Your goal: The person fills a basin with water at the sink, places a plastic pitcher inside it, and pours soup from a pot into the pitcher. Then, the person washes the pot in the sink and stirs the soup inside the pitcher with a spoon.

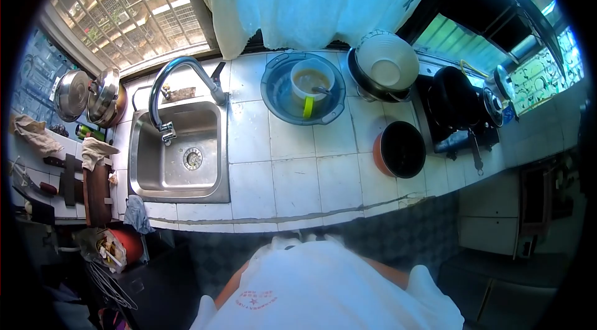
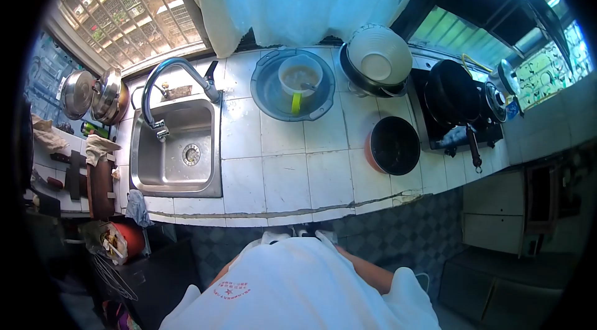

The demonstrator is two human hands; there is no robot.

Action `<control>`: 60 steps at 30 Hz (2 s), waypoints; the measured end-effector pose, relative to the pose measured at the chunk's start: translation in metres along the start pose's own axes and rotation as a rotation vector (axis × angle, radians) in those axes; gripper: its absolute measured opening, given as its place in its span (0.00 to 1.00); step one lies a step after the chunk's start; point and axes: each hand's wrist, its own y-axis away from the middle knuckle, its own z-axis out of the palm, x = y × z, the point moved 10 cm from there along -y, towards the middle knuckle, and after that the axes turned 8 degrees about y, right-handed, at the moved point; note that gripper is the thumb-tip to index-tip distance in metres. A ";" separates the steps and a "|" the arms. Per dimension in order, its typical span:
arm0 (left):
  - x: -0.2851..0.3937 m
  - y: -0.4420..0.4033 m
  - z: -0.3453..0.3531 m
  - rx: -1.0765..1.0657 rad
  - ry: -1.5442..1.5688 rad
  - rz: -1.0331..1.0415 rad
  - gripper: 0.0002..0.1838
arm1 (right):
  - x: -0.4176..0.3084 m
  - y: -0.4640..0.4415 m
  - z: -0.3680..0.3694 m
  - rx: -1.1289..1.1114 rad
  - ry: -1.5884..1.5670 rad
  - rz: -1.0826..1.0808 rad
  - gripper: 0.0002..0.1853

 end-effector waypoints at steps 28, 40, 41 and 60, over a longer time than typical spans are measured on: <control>0.371 -0.123 -0.126 -0.340 1.699 0.311 0.13 | -0.322 0.027 -0.283 1.226 -0.184 -0.704 0.19; 0.381 -0.136 -0.130 -0.225 1.726 0.243 0.11 | -0.407 0.001 -0.347 1.182 -0.118 -0.831 0.16; 0.381 -0.138 -0.130 -0.210 1.697 0.233 0.12 | -0.413 -0.001 -0.352 1.164 -0.147 -0.829 0.17; 0.368 -0.119 -0.138 -0.146 1.561 0.231 0.24 | -0.451 0.058 -0.366 0.928 0.290 -1.024 0.11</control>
